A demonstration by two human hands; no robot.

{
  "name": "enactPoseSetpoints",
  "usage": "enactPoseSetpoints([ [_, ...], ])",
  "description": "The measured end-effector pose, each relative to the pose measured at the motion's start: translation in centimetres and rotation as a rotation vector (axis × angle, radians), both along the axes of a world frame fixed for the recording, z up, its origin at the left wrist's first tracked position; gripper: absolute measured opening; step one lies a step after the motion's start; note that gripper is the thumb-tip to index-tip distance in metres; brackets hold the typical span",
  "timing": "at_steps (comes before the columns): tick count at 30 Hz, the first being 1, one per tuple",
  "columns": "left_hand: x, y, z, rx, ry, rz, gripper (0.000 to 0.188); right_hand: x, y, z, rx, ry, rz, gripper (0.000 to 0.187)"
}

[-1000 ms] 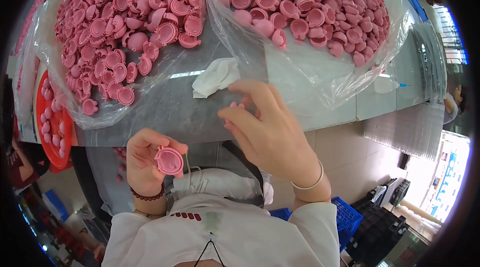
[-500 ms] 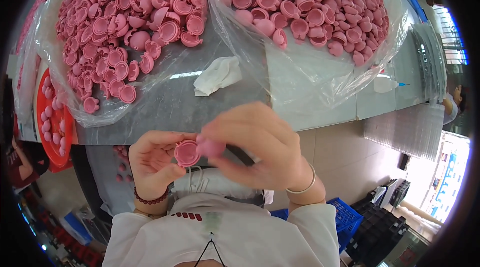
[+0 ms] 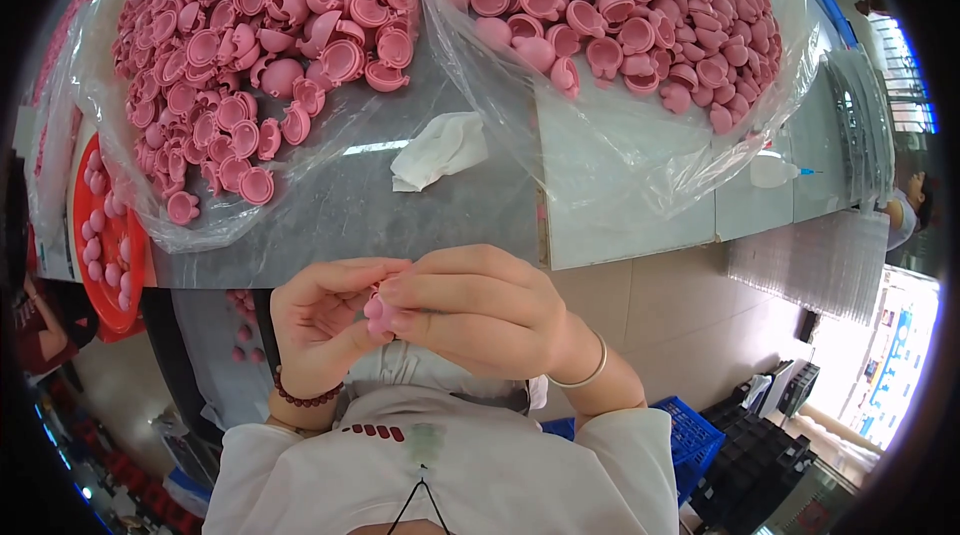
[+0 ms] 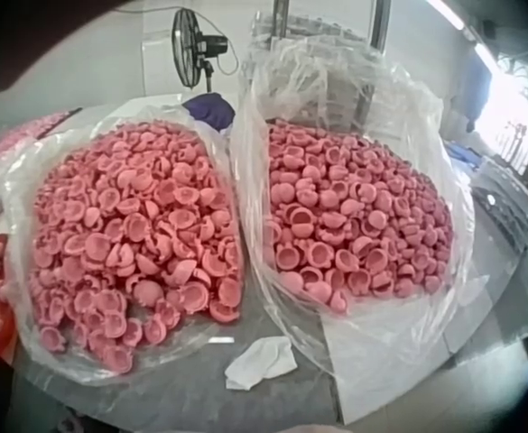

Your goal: Assembling small pink plastic components using a squeeze bottle applicator at a factory workstation.

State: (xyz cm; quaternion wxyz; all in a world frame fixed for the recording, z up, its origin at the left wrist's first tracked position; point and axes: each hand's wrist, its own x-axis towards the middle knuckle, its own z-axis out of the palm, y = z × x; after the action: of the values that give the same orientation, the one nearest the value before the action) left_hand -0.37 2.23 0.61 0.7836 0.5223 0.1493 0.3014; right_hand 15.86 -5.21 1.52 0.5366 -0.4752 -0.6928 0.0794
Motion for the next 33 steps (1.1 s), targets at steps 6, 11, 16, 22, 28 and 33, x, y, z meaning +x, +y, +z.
enactPoseSetpoints([
  [6, 0.1, -0.1, 0.3, -0.130, 0.028, -0.018, 0.036, 0.5, -0.1, -0.2, 0.038, 0.042, 0.004, 0.029],
  [11, 0.4, -0.2, 0.3, -0.064, 0.049, 0.016, 0.040, 0.2, -0.4, -0.5, 0.027, -0.020, -0.054, 0.025],
  [16, 0.6, -0.3, -0.7, -0.002, -0.094, -0.024, 0.045, 0.7, -0.8, -0.2, 0.036, -0.091, -0.004, 0.032],
  [22, 1.1, -0.5, 0.2, -0.108, 0.012, -0.065, 0.052, 0.7, -0.8, -0.4, -0.330, 0.492, 0.226, 0.099],
  [28, 0.8, -0.3, 0.0, -0.204, -0.090, -0.208, 0.043, -0.9, -0.8, -0.2, -0.525, 0.613, 0.255, 0.093],
  [33, 0.5, -0.6, 0.3, -0.124, -0.078, -0.162, 0.039, -1.5, -0.4, 0.1, -0.412, 0.439, 0.194, 0.073],
])
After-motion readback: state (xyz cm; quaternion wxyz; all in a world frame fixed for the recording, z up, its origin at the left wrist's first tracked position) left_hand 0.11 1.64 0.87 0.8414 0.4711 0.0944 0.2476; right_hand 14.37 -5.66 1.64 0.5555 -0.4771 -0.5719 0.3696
